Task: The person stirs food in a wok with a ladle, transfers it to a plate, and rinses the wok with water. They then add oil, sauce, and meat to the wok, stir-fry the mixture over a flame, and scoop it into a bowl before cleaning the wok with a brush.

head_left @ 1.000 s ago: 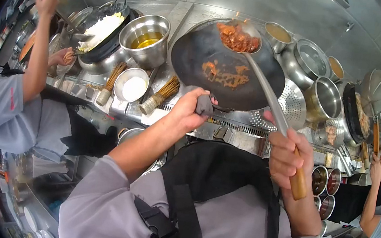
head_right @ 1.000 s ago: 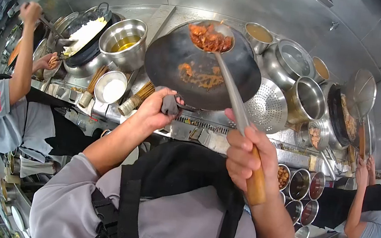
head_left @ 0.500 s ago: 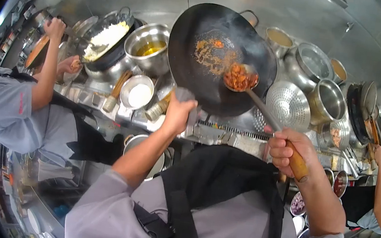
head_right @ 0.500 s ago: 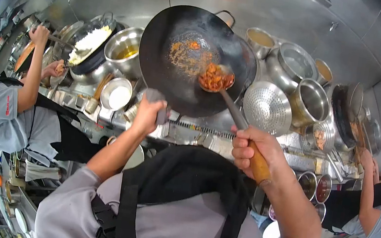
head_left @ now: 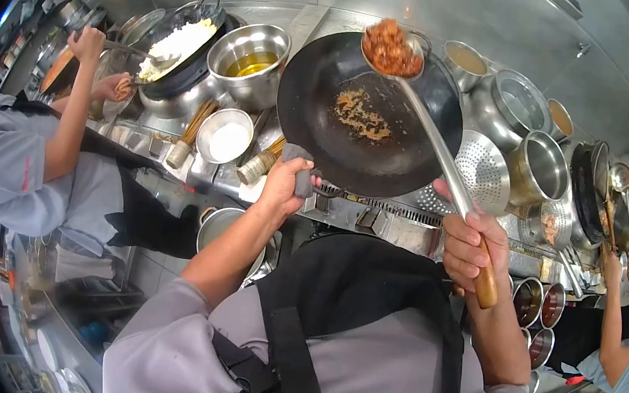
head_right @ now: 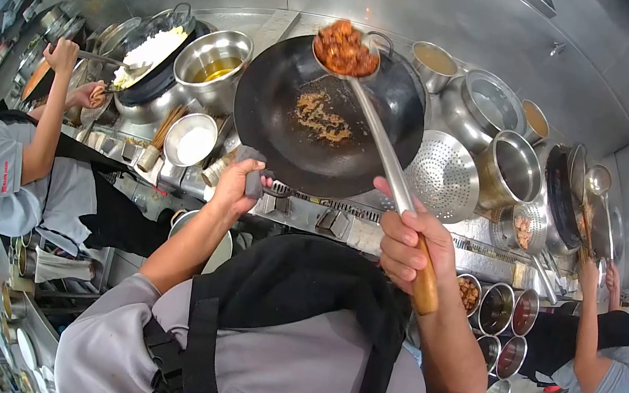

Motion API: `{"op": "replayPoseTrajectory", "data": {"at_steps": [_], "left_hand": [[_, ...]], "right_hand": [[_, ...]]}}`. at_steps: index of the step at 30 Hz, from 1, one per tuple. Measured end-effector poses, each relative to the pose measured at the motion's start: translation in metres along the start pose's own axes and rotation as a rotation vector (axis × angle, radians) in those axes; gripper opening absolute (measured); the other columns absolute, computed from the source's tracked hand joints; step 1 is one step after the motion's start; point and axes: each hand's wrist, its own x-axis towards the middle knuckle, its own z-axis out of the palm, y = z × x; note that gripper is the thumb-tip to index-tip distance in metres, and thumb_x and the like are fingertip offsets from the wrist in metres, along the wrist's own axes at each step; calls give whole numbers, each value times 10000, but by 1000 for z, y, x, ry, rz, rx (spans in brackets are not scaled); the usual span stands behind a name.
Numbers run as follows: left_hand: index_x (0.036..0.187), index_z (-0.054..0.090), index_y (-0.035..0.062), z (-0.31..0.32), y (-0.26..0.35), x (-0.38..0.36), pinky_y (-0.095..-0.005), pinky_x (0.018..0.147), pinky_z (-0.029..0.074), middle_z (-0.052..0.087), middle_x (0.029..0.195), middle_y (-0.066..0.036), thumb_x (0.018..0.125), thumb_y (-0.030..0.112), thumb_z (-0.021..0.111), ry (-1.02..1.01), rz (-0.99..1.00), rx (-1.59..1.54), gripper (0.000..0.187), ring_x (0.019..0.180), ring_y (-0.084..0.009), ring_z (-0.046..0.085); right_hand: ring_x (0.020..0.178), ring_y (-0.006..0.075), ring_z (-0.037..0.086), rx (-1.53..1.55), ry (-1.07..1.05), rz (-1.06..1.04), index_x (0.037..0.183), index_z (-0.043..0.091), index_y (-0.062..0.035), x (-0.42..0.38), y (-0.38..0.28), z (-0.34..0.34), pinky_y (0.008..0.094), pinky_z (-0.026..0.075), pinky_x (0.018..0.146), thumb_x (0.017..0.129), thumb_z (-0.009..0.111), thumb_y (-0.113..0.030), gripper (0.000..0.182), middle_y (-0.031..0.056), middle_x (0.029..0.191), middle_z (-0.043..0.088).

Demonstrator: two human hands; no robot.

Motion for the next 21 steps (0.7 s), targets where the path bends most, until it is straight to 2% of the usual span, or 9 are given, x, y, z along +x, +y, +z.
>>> {"op": "replayPoseTrajectory", "data": {"at_steps": [5,9,11,13,15,17,18,20,21], "left_hand": [[1148,454,80,17,-6,-2,-375,594,573,549,981,-92,802,-67,599,-22,141,84,404,767,-206,593],[1323,373,66,16,-7,-6,-376,642,581,560,1037,-93,808,-91,603,-4,315,292,586,849,-211,616],[1391,327,72,-2,-14,8,-373,674,585,561,1098,-113,800,-107,601,-47,577,533,676,884,-220,627],[1436,291,84,0,-11,4,-379,693,583,567,1130,-124,793,-120,596,-39,547,538,740,910,-223,631],[1431,310,12,3,-8,0,-325,922,509,585,1209,-138,765,-66,655,-13,407,450,754,1061,-219,610],[1329,407,25,14,-2,-4,-355,830,547,586,1123,-121,770,-60,641,-6,377,370,612,960,-228,624],[1248,445,32,16,6,-5,-373,765,556,575,1069,-112,775,-56,627,-31,256,309,514,893,-230,615],[1055,501,46,17,9,3,-409,606,552,537,951,-98,795,-44,589,-25,67,145,289,743,-231,567],[1101,530,82,6,3,16,-354,639,563,559,973,-95,828,0,613,22,-69,29,297,758,-213,584]], "right_hand": [[446,73,444,-89,228,128,1375,474,-28,-11,-8,-3,255,433,381,954,518,-99,429,11,695,470],[446,75,438,-260,422,165,1287,514,-50,-5,-8,34,252,420,381,932,533,-97,358,14,693,480],[453,77,441,-408,532,208,1236,528,-76,6,-2,58,246,414,389,929,532,-101,308,13,690,479],[459,78,450,-363,445,151,1279,513,-62,16,5,67,255,428,395,942,524,-101,339,15,695,482],[464,80,458,-315,369,95,1321,498,-48,23,4,64,264,442,400,955,516,-101,370,17,700,484],[474,85,480,66,-30,83,1428,422,-9,34,6,42,278,462,401,992,485,-107,452,22,718,488],[478,89,493,129,-84,56,1495,338,20,33,11,39,280,465,388,1015,453,-105,509,30,734,488],[475,90,493,167,-74,21,1495,337,22,22,23,35,278,462,383,1014,447,-101,509,33,734,485],[472,90,493,186,-90,-12,1495,337,24,16,27,35,275,458,379,1012,442,-97,508,36,733,481]]}}
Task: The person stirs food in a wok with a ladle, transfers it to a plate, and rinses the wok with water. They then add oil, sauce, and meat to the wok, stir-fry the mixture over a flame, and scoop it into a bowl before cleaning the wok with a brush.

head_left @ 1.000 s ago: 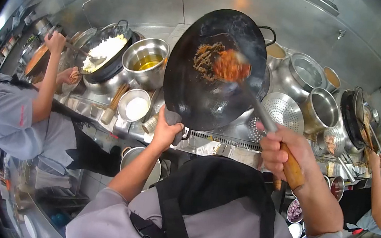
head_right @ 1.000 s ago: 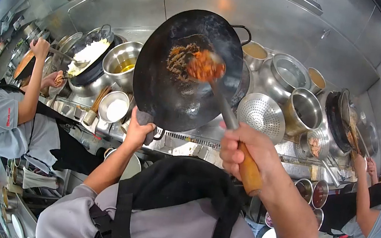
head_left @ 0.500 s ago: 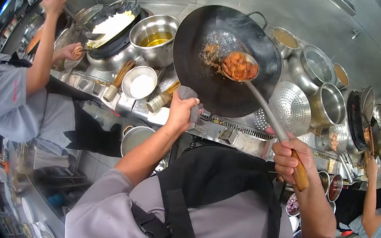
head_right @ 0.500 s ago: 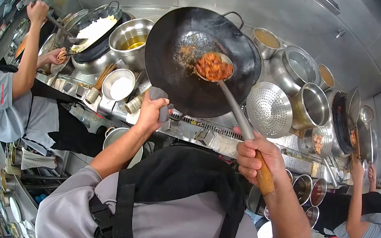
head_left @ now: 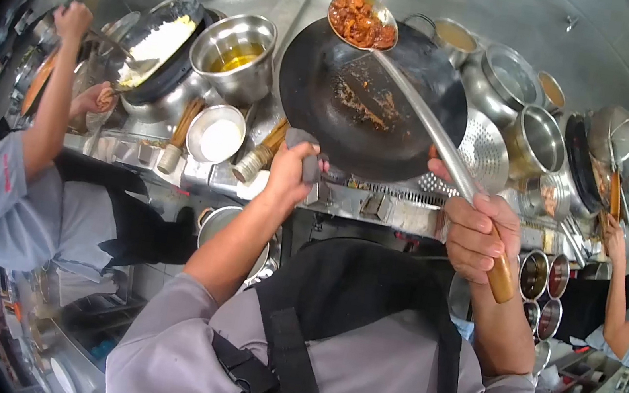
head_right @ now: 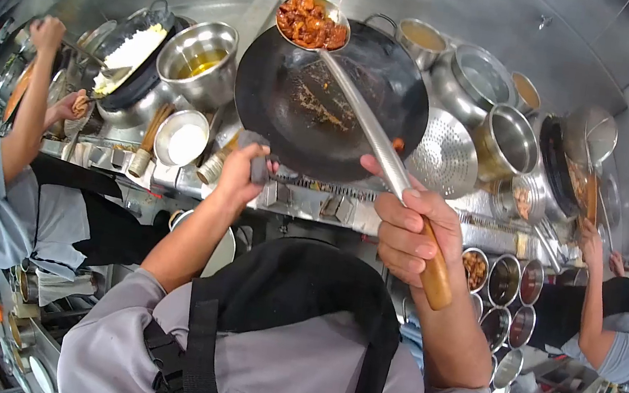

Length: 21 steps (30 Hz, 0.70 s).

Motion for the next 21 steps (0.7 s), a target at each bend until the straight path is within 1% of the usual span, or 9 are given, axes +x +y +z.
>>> {"op": "replayPoseTrajectory", "data": {"at_steps": [3,6,7,8,11,14,18,20,21], "left_hand": [[1010,521,74,1,9,12,-366,695,567,560,931,-103,849,20,636,-19,-194,-309,204,774,-235,593],[989,521,72,38,22,2,-413,749,561,575,888,-102,846,16,654,-12,-259,-347,203,760,-265,609],[988,523,69,37,10,24,-434,761,560,583,887,-117,849,11,649,-121,-237,-355,196,773,-276,611],[988,521,64,45,5,35,-433,755,561,584,896,-128,859,0,634,-106,-313,-404,184,782,-278,611],[973,509,49,67,13,1,-417,736,570,561,876,-123,868,-13,613,-117,-168,-353,160,760,-266,595],[980,516,33,50,5,33,-407,737,574,549,890,-124,881,-8,594,-53,-286,-384,133,757,-253,585],[986,521,16,59,18,23,-403,733,576,541,936,-122,898,2,575,-14,-42,-221,105,771,-231,584],[1031,507,20,43,6,14,-416,732,579,541,945,-111,882,-9,579,-80,14,-153,168,796,-234,591],[1127,460,12,33,0,12,-405,701,581,545,988,-124,862,-33,585,-87,144,-40,297,789,-242,599]], "right_hand": [[459,94,485,-43,121,-26,1486,351,30,-13,6,8,284,464,379,1009,442,-89,500,39,728,475],[456,91,481,-146,227,-37,1466,379,32,-11,12,8,284,461,381,1005,442,-82,480,37,726,472],[457,89,480,-136,258,-64,1461,383,33,-11,13,7,283,456,378,1004,441,-81,475,35,727,470],[458,87,479,-129,285,-90,1455,388,34,-10,14,8,282,451,376,1003,440,-80,470,33,727,468],[459,86,474,-106,214,-106,1453,389,34,-14,12,13,284,444,372,1000,441,-80,470,29,728,464],[461,78,462,-114,259,-129,1440,403,27,-13,8,12,273,432,369,996,452,-86,461,23,727,459],[465,59,444,-265,361,-75,1359,481,14,-14,0,5,250,426,374,986,480,-99,389,10,721,464],[466,65,446,-257,397,-73,1300,522,7,-15,-7,-1,257,423,379,976,494,-94,341,7,714,469],[466,67,448,-267,459,-41,1268,535,0,-12,-10,-7,256,416,380,969,502,-90,314,6,710,473]]}}
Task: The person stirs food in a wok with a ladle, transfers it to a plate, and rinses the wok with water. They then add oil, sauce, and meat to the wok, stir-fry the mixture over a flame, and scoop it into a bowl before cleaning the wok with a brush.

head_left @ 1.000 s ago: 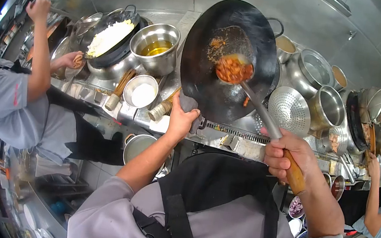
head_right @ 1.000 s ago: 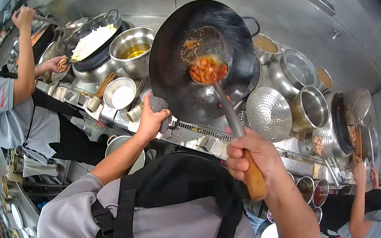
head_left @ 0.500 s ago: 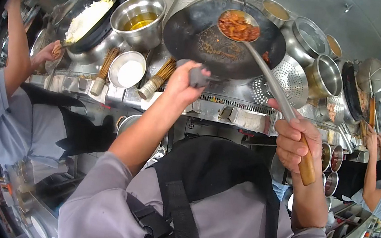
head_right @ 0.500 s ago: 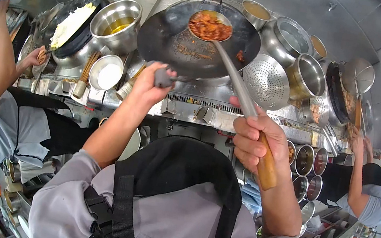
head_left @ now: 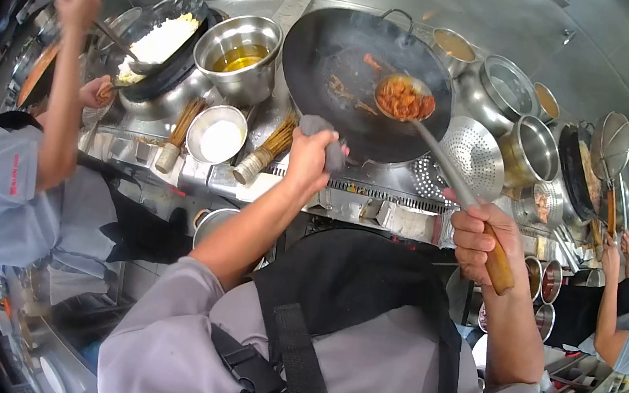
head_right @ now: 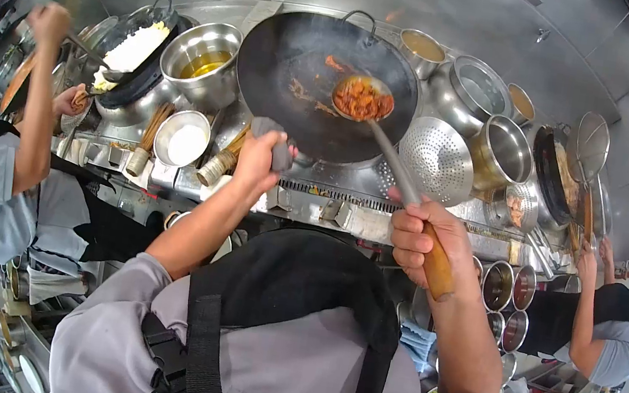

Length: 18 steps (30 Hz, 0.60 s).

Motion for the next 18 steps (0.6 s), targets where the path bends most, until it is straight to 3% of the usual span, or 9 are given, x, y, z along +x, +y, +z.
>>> {"op": "replayPoseTrajectory", "data": {"at_steps": [3,4,5,8,10,11,13,14,18], "left_hand": [[1353,305,43,-24,-7,-17,-377,688,584,537,1114,-127,831,-71,603,-47,223,221,613,893,-235,608],[1406,283,33,-40,-14,-15,-375,814,562,538,1179,-120,813,-61,626,-78,340,356,692,1019,-228,590],[1436,268,38,-59,-22,-8,-369,940,504,531,1235,-131,797,-42,645,-80,403,464,747,1080,-233,581],[1442,299,86,-82,-28,-4,-376,919,514,536,1237,-111,762,-116,577,-37,454,587,762,1081,-239,593],[1397,351,99,-76,-23,-12,-380,786,563,550,1161,-107,770,-97,570,-39,410,491,692,958,-230,619],[1397,351,99,-70,-19,-15,-380,786,563,550,1161,-107,770,-97,570,-38,404,491,692,958,-230,619],[1225,443,71,-39,4,-22,-404,723,567,555,1052,-105,785,-66,601,-29,89,240,487,893,-223,606],[1064,489,77,-26,8,-16,-387,584,560,531,935,-85,807,-45,577,-32,65,157,297,774,-210,583],[1026,529,30,-4,-14,29,-394,644,569,563,903,-96,876,9,584,106,-221,-275,161,728,-246,596]], "right_hand": [[467,69,451,-70,82,31,1196,556,-22,10,-2,1,242,397,386,952,525,-92,256,5,702,484],[467,70,449,-112,88,43,1190,557,-28,12,-4,3,240,395,388,950,532,-96,251,5,704,486],[467,70,448,-157,93,56,1183,558,-35,14,-6,5,239,394,390,948,538,-101,245,5,705,489],[477,72,458,-158,11,40,1193,560,-43,13,-7,37,237,403,402,949,536,-109,254,4,711,486],[486,70,467,-90,-139,6,1247,548,-15,28,-10,39,244,429,411,969,512,-108,295,3,723,488],[486,70,467,-88,-133,8,1247,548,-15,39,-14,35,244,429,411,969,512,-108,295,3,723,488],[483,69,465,82,-338,24,1328,506,24,55,-18,26,251,437,408,990,488,-109,364,6,722,487],[481,73,469,134,-387,21,1415,430,49,54,-16,24,256,443,400,1007,460,-105,437,14,734,483],[479,81,486,189,-451,-11,1467,373,31,38,-8,9,268,453,386,1018,425,-112,474,27,762,478]]}}
